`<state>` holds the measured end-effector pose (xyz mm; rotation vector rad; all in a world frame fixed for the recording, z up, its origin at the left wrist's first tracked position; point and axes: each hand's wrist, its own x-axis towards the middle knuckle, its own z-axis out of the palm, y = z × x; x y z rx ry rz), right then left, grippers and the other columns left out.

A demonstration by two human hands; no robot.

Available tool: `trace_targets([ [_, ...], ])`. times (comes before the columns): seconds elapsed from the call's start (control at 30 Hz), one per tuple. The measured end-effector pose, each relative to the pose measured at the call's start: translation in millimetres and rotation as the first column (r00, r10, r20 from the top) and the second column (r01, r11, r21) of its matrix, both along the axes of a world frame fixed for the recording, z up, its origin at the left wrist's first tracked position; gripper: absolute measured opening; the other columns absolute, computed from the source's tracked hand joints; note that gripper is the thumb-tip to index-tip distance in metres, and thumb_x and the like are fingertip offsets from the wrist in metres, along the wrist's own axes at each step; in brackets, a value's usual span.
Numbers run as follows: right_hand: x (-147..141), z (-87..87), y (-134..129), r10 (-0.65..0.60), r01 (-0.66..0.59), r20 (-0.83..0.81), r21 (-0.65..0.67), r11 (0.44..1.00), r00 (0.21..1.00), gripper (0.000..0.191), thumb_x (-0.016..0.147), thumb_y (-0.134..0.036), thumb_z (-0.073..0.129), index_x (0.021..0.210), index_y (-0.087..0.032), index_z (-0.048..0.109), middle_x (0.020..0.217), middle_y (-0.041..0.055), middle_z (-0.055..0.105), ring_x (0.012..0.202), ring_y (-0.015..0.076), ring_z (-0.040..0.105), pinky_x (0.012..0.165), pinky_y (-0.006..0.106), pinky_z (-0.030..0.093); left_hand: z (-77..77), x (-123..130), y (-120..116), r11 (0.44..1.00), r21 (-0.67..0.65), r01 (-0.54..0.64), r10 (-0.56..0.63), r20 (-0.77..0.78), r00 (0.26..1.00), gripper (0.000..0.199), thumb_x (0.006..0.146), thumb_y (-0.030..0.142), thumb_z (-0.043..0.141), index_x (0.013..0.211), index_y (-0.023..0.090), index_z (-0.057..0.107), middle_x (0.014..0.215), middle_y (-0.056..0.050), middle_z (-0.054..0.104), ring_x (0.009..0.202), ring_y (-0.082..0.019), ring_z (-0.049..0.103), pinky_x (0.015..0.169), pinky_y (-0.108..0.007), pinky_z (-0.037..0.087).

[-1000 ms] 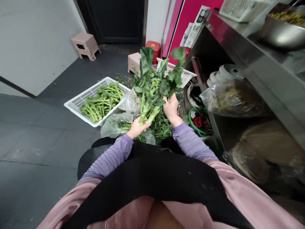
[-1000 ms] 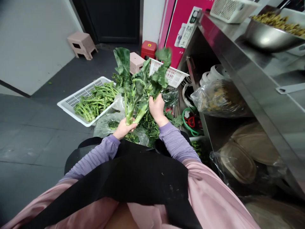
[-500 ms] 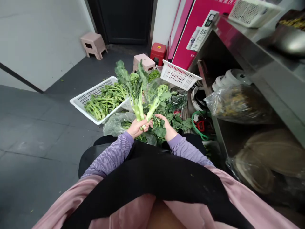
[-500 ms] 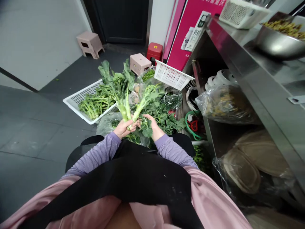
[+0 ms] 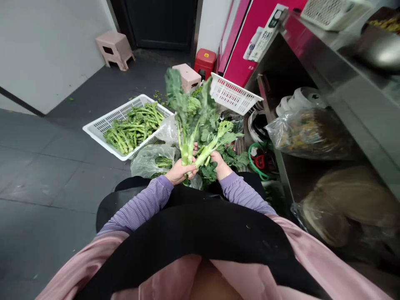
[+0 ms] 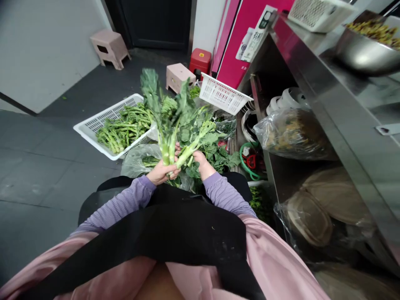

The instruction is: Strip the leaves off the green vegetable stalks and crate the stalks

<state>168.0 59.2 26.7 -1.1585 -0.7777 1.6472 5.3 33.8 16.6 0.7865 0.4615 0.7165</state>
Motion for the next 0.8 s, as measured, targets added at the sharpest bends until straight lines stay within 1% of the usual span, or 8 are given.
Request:
trace_targets([
  [0.07,-3.9,0.4,-5.8,0.056,-0.056,-0.003,0.018,0.998,0.998,0.03,0.065,-0.041,0.069,0.061,-0.018,0.05,0.051,-0.0026,0.049,0.049,0.0103,0.048,0.043,0.021,0.037,4.5,-0.4,0.3,0.987,-0.156,0.037,-0.014,0.148,0.989,0.033,0.07,0.03,0.073,0.087,0.013,0.05,0.054,0.006,0.046,0.037,-0.003,0.037,0.036,-0.014,0.029],
  [0.17,-8.9,2.3,-15.7,0.094,-0.101,-0.162,-0.034,0.994,0.982,0.033,0.069,-0.042,0.07,0.063,-0.017,0.048,0.049,-0.0063,0.04,0.044,0.0058,0.038,0.038,0.017,0.029,13.2,-6.3,6.3,0.922,-0.385,-0.032,0.155,0.295,0.943,0.021,0.082,0.029,0.061,0.082,0.01,0.052,0.055,0.007,0.038,0.037,0.0,0.032,0.035,-0.01,0.026],
  [0.23,-9.6,4.8,-13.6,-0.035,-0.004,-0.325,-0.121,0.993,0.945,0.032,0.07,-0.04,0.07,0.066,-0.018,0.047,0.049,-0.0091,0.035,0.042,0.0042,0.033,0.036,0.015,0.025,18.6,-12.0,10.6,0.858,-0.502,-0.111,0.299,0.312,0.902,0.022,0.091,0.03,0.048,0.082,0.009,0.052,0.055,0.006,0.035,0.037,0.001,0.032,0.034,-0.009,0.025],
  [0.3,-7.9,9.8,-0.9,-0.184,0.121,-0.448,-0.166,0.979,0.875,0.026,0.073,-0.036,0.069,0.072,-0.018,0.048,0.052,-0.0096,0.038,0.042,0.0032,0.034,0.036,0.013,0.025,22.0,-16.5,12.0,0.813,-0.564,-0.143,0.365,0.303,0.88,0.03,0.095,0.032,0.037,0.084,0.009,0.053,0.055,0.006,0.033,0.036,0.0,0.031,0.033,-0.009,0.024],
  [0.37,-6.3,17.5,17.8,-0.229,0.187,-0.51,-0.133,0.973,0.829,0.019,0.078,-0.032,0.065,0.08,-0.018,0.053,0.058,-0.0079,0.047,0.044,0.0023,0.037,0.037,0.012,0.029,22.8,-18.2,9.9,0.796,-0.592,-0.127,0.364,0.3,0.882,0.034,0.097,0.034,0.033,0.084,0.01,0.053,0.055,0.006,0.032,0.035,0.0,0.029,0.031,-0.009,0.023],
  [0.5,-13.0,31.4,44.4,-0.184,0.166,-0.449,-0.079,0.983,0.874,0.016,0.082,-0.031,0.061,0.078,-0.017,0.055,0.057,-0.0059,0.05,0.04,0.0026,0.036,0.037,0.015,0.032,19.9,-16.1,2.8,0.795,-0.602,-0.079,0.315,0.298,0.901,0.033,0.096,0.036,0.034,0.084,0.011,0.051,0.053,0.007,0.03,0.033,0.0,0.025,0.029,-0.008,0.02],
  [0.63,-25.6,34.0,46.0,-0.288,0.277,-0.361,-0.084,0.957,0.887,0.021,0.077,-0.033,0.066,0.072,-0.016,0.054,0.05,-0.0069,0.046,0.036,0.003,0.034,0.036,0.017,0.03,16.5,-16.5,2.5,0.817,-0.571,-0.082,0.302,0.303,0.904,0.032,0.095,0.037,0.036,0.083,0.012,0.051,0.052,0.007,0.029,0.032,0.0,0.021,0.028,-0.009,0.02],
  [0.8,-26.7,33.9,53.8,-0.286,0.273,-0.403,-0.092,0.958,0.869,0.016,0.077,-0.023,0.062,0.068,-0.015,0.052,0.048,-0.0067,0.046,0.037,0.0034,0.034,0.036,0.018,0.028,13.4,-19.1,5.9,0.837,-0.52,-0.17,0.324,0.22,0.92,0.029,0.093,0.039,0.041,0.083,0.014,0.052,0.052,0.006,0.03,0.034,-0.002,0.019,0.029,-0.012,0.021],
])
